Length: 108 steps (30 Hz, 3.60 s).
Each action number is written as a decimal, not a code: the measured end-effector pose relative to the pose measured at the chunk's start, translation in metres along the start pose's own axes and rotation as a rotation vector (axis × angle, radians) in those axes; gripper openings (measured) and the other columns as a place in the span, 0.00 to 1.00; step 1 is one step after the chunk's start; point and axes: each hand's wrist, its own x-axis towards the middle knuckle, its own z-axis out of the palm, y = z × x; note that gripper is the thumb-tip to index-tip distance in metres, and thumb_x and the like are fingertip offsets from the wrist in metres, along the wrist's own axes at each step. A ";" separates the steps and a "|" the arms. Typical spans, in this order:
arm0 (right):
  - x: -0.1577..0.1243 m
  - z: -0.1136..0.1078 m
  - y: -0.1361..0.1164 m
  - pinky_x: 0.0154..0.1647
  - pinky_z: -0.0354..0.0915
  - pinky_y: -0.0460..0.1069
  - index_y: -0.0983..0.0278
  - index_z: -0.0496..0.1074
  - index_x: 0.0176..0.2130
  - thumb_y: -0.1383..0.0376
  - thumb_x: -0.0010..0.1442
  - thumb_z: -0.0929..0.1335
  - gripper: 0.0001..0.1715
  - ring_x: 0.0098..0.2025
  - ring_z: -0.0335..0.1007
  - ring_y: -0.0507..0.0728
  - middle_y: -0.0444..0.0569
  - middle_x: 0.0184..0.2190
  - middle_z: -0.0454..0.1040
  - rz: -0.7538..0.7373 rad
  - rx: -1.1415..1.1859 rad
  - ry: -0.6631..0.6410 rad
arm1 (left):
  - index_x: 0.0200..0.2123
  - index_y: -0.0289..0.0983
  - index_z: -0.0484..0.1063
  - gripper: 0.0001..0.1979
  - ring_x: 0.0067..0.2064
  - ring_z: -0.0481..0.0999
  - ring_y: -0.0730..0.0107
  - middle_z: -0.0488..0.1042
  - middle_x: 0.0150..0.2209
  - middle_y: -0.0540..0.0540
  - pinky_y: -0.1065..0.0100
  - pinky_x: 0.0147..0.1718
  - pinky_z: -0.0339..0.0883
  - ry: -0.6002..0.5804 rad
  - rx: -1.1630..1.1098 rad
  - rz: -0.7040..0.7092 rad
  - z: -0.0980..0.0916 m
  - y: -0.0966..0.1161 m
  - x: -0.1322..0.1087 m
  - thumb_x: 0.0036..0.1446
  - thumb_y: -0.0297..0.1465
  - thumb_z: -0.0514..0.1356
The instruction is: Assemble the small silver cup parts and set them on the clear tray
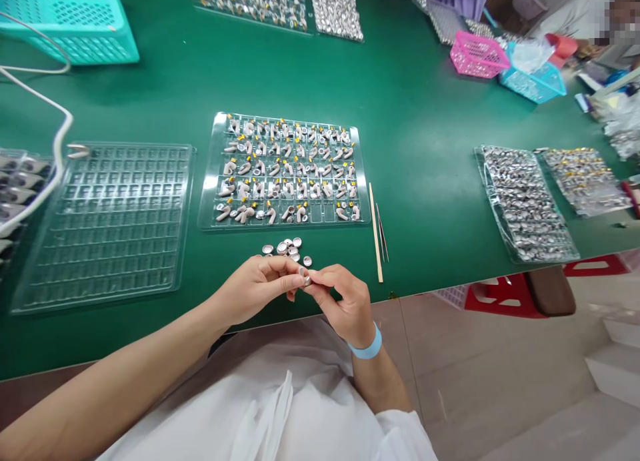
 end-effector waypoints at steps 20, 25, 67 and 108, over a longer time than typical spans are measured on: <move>-0.010 0.004 0.001 0.38 0.79 0.53 0.57 0.78 0.46 0.68 0.63 0.70 0.12 0.41 0.77 0.57 0.50 0.41 0.77 0.223 0.259 0.075 | 0.35 0.35 0.82 0.07 0.29 0.80 0.69 0.83 0.33 0.44 0.70 0.33 0.78 0.132 0.258 0.261 0.005 -0.006 -0.005 0.56 0.32 0.66; -0.008 0.006 0.001 0.37 0.79 0.51 0.56 0.78 0.47 0.66 0.63 0.70 0.12 0.38 0.77 0.55 0.49 0.39 0.76 0.274 0.304 0.083 | 0.37 0.37 0.82 0.08 0.29 0.81 0.68 0.83 0.33 0.44 0.69 0.33 0.78 0.143 0.357 0.340 0.005 -0.005 -0.006 0.57 0.34 0.65; -0.009 0.001 0.010 0.34 0.77 0.48 0.56 0.81 0.39 0.69 0.56 0.75 0.10 0.34 0.76 0.53 0.45 0.33 0.77 0.317 0.454 0.073 | 0.37 0.34 0.79 0.07 0.25 0.79 0.75 0.80 0.27 0.49 0.77 0.27 0.72 0.069 0.561 0.611 0.001 -0.011 -0.003 0.60 0.21 0.61; -0.013 0.005 -0.004 0.41 0.75 0.48 0.55 0.80 0.44 0.68 0.60 0.72 0.12 0.43 0.74 0.55 0.48 0.41 0.76 0.373 0.316 0.124 | 0.47 0.36 0.72 0.11 0.35 0.79 0.68 0.80 0.35 0.43 0.68 0.36 0.76 0.200 0.812 1.038 0.003 -0.023 0.001 0.63 0.22 0.58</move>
